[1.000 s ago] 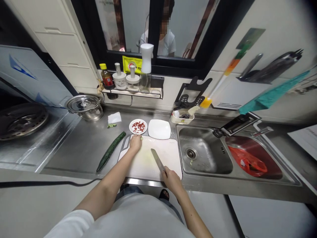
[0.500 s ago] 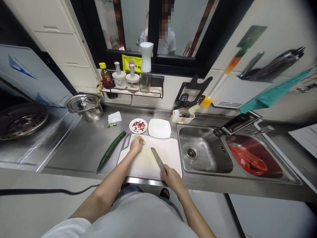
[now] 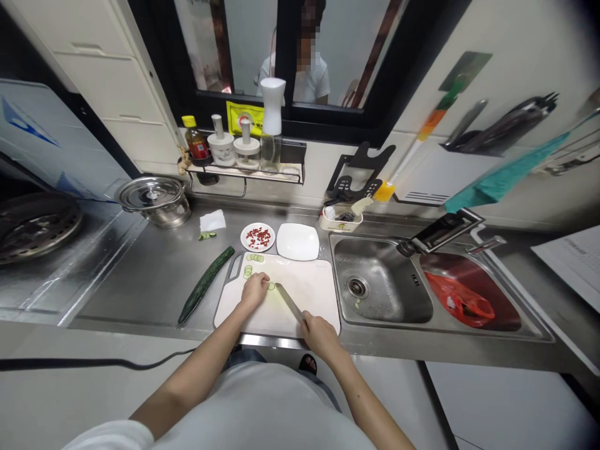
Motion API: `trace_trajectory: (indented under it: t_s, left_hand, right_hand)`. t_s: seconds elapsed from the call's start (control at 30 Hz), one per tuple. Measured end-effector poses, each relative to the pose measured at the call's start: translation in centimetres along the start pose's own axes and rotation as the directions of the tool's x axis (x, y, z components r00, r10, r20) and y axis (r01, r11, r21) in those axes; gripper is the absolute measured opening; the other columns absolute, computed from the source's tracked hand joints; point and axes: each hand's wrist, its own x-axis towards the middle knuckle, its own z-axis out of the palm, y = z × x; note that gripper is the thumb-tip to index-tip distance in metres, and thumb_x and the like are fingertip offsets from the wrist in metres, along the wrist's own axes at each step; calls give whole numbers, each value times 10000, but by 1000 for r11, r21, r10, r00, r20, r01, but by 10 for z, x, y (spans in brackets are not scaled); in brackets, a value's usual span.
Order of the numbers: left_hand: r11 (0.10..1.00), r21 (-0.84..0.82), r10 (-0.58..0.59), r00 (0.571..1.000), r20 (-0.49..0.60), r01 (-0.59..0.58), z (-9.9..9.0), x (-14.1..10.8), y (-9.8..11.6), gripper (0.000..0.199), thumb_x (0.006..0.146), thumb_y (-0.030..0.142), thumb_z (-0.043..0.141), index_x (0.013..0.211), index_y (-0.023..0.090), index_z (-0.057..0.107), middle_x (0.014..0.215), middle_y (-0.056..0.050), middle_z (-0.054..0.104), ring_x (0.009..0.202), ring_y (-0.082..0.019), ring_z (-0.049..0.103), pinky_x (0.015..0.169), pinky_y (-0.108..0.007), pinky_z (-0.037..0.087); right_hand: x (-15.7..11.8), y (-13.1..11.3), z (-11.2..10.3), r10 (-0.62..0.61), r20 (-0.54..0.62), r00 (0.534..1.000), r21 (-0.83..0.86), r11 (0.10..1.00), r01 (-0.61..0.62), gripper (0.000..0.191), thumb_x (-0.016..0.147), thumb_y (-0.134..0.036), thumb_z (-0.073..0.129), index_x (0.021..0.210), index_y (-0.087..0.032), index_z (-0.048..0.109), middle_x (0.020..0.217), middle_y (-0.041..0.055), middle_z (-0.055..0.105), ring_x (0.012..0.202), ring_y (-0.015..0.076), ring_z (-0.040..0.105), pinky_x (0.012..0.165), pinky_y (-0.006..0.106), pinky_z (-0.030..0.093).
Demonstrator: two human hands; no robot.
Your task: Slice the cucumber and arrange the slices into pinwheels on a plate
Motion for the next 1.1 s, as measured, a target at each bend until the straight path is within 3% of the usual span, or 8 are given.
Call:
trace_trajectory:
  t_s: [0.23,0.5,0.77,1.1]
  left_hand:
    - [999,-31,-46,997,-59,44,6,3,-5,201,785,105,521,903,174,669,930,-63,692,883,-180,613,789,-266,437]
    - [998,-44,-54,997,-51,52,5,5,-5,215,773,94,531,911,176,674,934,-60,698,884,-176,617,796,-261,434]
    - [996,-21,-87,995,-42,86,6,7,-3,193,790,114,523,908,174,664,946,-61,699,888,-176,615,788,-255,427]
    - [996,2,-93,995,-32,93,7,10,-4,198,786,117,535,922,174,666,948,-62,699,894,-177,613,785,-254,422]
  right_hand:
    - [0,-6,2,-30,25,999,-30,999,31,288,939,-202,326,1114,-190,554,936,107,687,879,202,638,670,263,359]
    - [0,-11,3,-42,12,999,-68,997,42,301,925,-160,324,1114,-164,559,940,131,689,898,215,648,675,272,379]
    - [4,-19,-6,-24,91,996,-92,995,33,324,905,-133,335,1147,-148,549,965,155,684,936,234,651,700,291,417]
    - [12,-24,-8,-34,105,994,-105,993,45,306,894,-134,362,1142,-152,541,998,153,683,948,238,654,702,297,438]
